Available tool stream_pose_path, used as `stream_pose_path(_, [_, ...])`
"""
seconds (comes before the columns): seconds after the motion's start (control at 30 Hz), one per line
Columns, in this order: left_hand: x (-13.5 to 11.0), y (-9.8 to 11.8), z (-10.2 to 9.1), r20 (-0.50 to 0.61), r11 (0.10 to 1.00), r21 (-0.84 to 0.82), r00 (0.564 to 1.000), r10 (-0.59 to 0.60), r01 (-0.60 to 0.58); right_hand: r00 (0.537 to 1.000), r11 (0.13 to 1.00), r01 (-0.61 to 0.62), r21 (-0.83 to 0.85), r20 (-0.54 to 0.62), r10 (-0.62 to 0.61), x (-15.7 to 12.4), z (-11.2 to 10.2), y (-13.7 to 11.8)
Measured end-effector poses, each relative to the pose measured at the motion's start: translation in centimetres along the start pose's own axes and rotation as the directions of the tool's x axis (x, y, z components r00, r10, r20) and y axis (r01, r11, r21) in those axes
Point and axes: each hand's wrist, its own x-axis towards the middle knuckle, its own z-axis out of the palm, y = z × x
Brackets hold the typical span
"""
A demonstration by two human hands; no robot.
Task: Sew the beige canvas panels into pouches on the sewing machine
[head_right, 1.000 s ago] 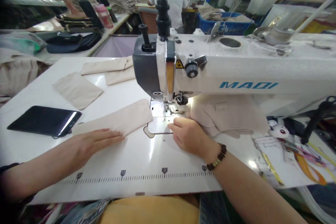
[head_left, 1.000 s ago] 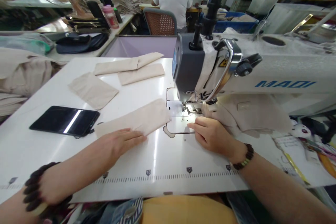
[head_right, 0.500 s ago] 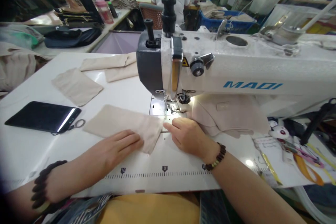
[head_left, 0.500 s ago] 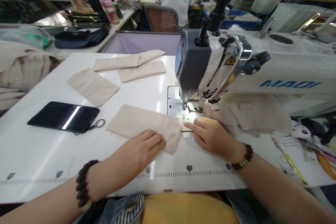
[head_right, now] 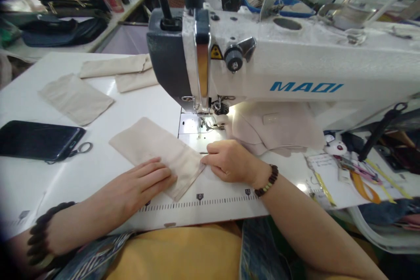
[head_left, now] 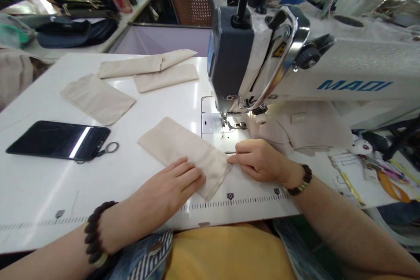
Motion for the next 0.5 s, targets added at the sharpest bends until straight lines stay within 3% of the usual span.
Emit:
stream_pose_path(0.3, [0.14, 0.07, -0.12, -0.027, 0.997, -0.070, 0.999, -0.039, 0.037, 0.999, 0.996, -0.046, 0.081, -0.018, 0.048, -0.26, -0.64, 0.31])
stream_pose_path(0.5, [0.38, 0.19, -0.22, -0.047, 0.998, -0.051, 0.998, -0.044, 0.041, 0.997, 0.993, -0.027, 0.118, 0.071, 0.018, -0.19, -0.59, 0.09])
